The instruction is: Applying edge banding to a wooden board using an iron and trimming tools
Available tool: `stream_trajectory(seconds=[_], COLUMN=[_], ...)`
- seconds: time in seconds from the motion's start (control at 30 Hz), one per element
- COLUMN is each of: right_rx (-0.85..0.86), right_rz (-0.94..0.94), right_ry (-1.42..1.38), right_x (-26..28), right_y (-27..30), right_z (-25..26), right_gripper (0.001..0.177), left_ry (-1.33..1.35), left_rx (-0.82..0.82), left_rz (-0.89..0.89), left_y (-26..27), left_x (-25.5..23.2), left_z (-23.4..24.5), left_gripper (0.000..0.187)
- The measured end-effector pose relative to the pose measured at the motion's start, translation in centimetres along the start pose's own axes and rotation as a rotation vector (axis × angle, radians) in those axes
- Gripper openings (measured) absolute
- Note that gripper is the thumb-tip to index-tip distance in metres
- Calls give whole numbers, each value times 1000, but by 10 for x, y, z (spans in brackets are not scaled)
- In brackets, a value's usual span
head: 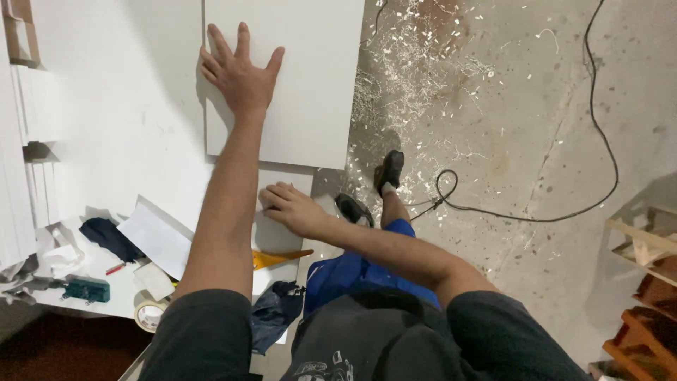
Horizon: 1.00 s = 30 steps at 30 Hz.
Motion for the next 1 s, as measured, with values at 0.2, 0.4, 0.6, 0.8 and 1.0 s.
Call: stream_trajectory(seconds=[0.2,0.4,0.6,0.8,1.0], right_rx=[283,233,-360,-930,-1002], right_rz=[13,-192,-1271,-1255,-1309], right_ry=[93,-196,-1063,-1365,-1346], right_x=[66,70,47,12,-3], right_y=[43,60,61,56,65], right_z=[-37,-55,48,35,27], right_gripper=[83,27,26,22,19], left_ry=[-62,-52,-47,-50,-41], left_rx=[-30,-93,-27,-19,5], left_rz=[-18,-38,-1,2,5], left_y=[0,1,-1,-1,0], left_x=[3,2,3,2,4], left_z=[-8,-6,-8,-6,-9], left_gripper=[79,78,79,78,80])
Point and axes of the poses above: each hand's wrist, its own y-axis away from the middle knuckle, its own z-axis out of the back of the hand, x = y × z, the point moved 5 cm from there along -y, towards the middle knuckle, and after that the axes turned 4 degrees about -x, right-handed, at the moved point
